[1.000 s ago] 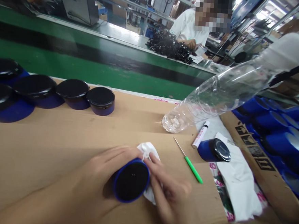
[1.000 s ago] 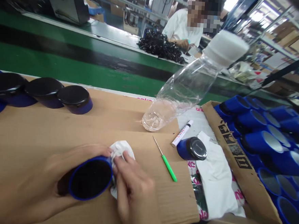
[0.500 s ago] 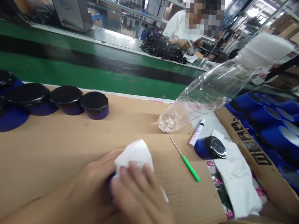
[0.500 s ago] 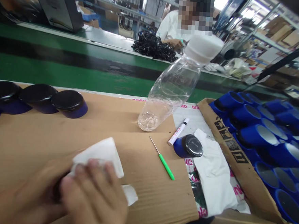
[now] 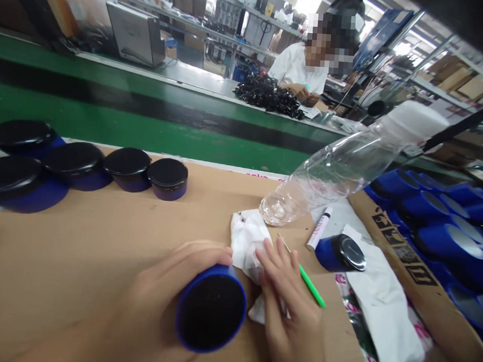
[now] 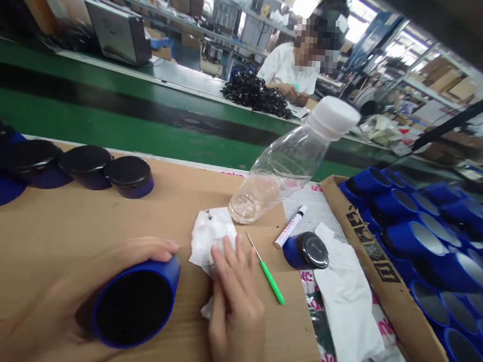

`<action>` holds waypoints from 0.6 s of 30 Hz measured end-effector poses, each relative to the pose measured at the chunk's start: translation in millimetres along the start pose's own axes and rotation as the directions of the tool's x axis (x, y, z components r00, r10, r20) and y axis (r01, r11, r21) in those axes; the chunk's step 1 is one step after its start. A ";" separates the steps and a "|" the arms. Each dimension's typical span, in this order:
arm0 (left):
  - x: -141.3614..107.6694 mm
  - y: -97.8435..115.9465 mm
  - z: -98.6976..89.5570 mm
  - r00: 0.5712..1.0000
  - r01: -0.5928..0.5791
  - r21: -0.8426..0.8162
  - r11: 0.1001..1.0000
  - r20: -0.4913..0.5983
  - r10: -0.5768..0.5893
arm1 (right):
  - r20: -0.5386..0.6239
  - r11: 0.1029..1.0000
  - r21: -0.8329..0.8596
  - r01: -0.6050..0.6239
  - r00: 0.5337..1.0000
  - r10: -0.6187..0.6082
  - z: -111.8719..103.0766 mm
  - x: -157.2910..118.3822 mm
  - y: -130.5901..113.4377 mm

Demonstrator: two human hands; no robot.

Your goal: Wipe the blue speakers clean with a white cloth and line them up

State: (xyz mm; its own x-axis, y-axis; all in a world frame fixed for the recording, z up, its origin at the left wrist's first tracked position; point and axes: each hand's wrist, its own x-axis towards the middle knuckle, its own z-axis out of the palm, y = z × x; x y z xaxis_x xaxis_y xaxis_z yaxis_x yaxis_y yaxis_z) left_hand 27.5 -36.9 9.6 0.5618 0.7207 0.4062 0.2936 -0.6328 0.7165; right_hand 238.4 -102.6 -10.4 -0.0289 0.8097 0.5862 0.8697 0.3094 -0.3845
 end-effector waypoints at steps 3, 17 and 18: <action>-3.2 6.9 3.0 0.996 0.059 -0.085 0.995 -0.064 -0.065 | -0.029 0.999 0.038 -0.034 0.999 0.035 9.8 -1.2 -14.4; -17.6 -0.5 14.9 0.965 0.163 -0.256 0.953 -0.160 -0.208 | -0.016 0.987 0.147 -0.062 0.998 0.065 37.4 -6.5 -62.7; -16.9 -0.3 15.2 0.968 0.165 -0.244 0.956 -0.146 -0.205 | -0.008 0.982 0.167 -0.090 0.996 0.093 34.3 -5.9 -66.1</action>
State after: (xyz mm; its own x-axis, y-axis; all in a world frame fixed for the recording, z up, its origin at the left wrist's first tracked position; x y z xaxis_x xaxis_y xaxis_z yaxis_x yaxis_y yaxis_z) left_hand 29.7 -53.1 -6.1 0.3710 0.8683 0.3294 0.1847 -0.4166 0.8901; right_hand 164.2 -110.7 -12.9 0.0563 0.8308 0.5537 0.7744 0.3138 -0.5494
